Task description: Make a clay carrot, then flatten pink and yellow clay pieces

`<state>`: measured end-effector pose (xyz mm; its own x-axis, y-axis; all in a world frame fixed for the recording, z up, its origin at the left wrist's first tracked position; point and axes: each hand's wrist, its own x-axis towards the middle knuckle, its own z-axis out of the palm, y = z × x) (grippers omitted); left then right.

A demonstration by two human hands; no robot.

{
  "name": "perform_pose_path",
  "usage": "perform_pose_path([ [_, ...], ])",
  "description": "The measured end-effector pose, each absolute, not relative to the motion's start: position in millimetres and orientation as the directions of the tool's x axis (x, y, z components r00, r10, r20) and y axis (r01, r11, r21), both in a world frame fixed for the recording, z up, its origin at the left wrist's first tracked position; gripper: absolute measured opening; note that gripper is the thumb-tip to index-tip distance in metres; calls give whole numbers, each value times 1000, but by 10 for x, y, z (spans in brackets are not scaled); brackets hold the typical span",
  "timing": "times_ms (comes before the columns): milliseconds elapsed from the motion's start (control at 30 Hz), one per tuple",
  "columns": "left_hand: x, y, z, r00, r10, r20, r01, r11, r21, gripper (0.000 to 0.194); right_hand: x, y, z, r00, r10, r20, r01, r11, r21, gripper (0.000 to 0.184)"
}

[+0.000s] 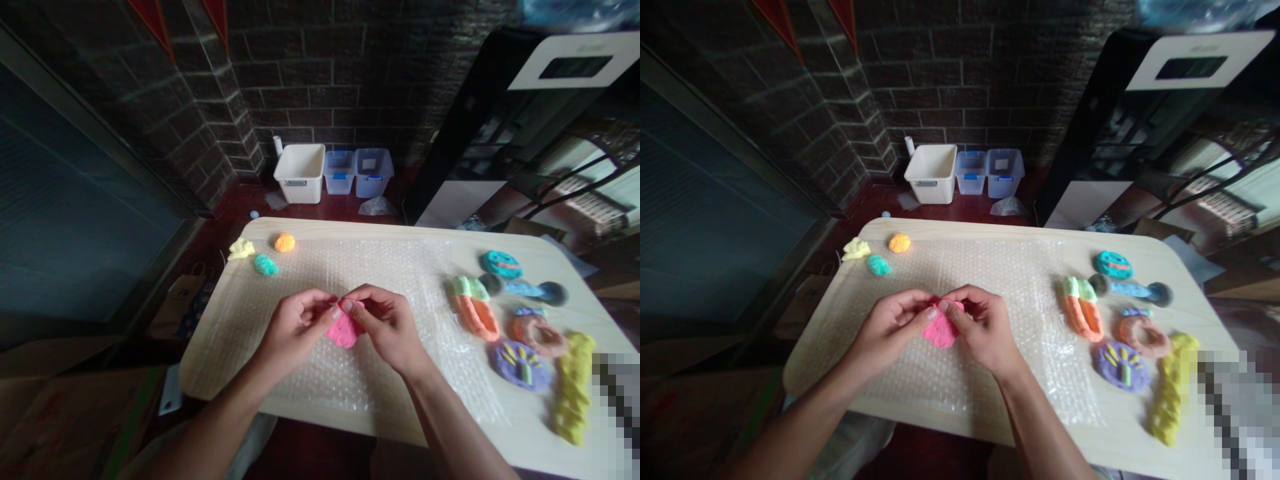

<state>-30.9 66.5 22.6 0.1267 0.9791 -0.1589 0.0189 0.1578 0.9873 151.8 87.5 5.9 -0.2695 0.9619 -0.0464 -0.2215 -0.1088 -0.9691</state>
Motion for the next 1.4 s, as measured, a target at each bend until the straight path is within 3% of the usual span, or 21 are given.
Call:
perform_pose_path([
  [400, -314, 628, 288, 117, 989, -89, 233, 59, 971, 20, 1511, 863, 72, -358, 932, -56, -168, -123, -978, 28],
  [633, -284, 677, 259, 143, 976, -165, 2, 166, 986, 29, 1507, 880, 103, -246, 968, -48, -206, -100, -973, 34],
  [767, -329, 680, 248, 147, 979, -141, 42, 136, 990, 25, 1515, 884, 93, -276, 960, -52, -207, -112, -972, 31],
  [967, -363, 624, 267, 131, 990, -53, 242, 20, 970, 20, 1509, 879, 77, -372, 924, -91, -168, -163, -972, 29],
  [1200, -316, 656, 236, 147, 977, -158, 5, 159, 987, 22, 1490, 885, 92, -302, 947, -112, -255, -194, -947, 32],
  [1400, -339, 668, 240, 129, 981, -146, 60, 139, 988, 28, 1485, 883, 95, -317, 945, -76, -274, -168, -947, 27],
])
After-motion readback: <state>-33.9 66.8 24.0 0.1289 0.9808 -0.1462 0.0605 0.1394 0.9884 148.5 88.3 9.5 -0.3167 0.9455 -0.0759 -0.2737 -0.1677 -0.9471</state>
